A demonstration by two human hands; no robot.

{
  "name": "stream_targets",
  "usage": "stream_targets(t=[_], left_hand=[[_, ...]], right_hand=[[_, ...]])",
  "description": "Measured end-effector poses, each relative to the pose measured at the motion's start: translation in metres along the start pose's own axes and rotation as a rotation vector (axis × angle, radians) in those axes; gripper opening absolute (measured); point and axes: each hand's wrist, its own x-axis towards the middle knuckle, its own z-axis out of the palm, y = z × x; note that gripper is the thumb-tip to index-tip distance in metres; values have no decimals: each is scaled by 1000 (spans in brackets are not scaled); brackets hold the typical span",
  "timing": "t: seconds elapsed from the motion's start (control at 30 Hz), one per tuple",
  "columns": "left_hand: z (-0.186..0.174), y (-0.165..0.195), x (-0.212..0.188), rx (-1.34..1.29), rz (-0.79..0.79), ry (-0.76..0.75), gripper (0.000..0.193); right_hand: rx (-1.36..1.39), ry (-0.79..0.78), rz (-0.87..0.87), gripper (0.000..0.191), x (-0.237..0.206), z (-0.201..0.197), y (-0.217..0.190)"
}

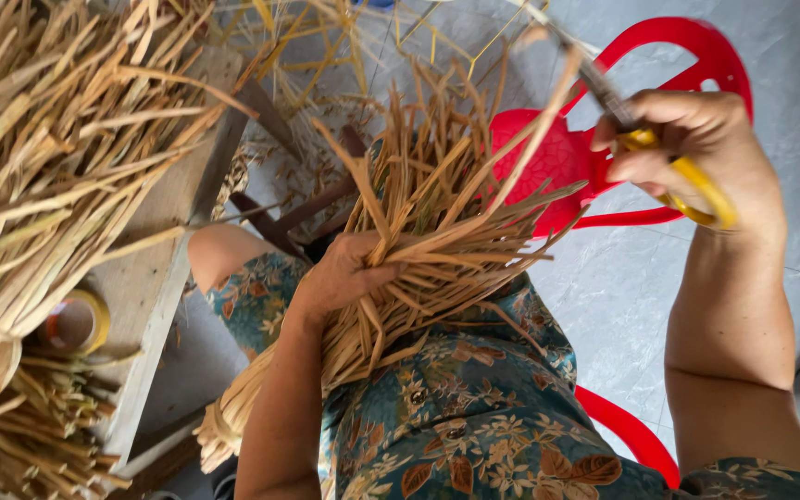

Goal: The person sits with a large bundle of dried palm leaves across their lap and trims the leaf ends with yellow-handled scissors. They repeatedly gather sections of leaves, cut off uneven tips, and rotate the bundle to trim other sides, with finished bundles stacked on a nearby table.

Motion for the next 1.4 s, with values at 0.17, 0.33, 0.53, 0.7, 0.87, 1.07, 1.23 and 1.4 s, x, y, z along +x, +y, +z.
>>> stream_targets(t=[0.17,0.33,0.53,0.7,0.87,1.07,1.23,1.4], left_hand=[[2,-5,-4,48,-2,105,33],[8,-1,-3,215,101,293,44],[5,11,3,278,268,479,59],[11,11,10,21,220,522,40],[11,4,13,-151,247,534,48],[4,10,12,-97,361,572,48],[3,12,8,-374,298,545,32],[13,-4,11,-414,31,600,28]], right_hand=[[77,217,-47,42,-10,23,-7],[7,184,-111,43,-37,55,-8],[-312,-131,-78,61,-32,98,26],[-184,-185,192,55,-1,130,65],[9,-101,407,33,19,145,108],[-52,-164,381,35,12,139,130],[32,-206,401,38,12,140,130],[-133,-187,322,48,5,124,112]])
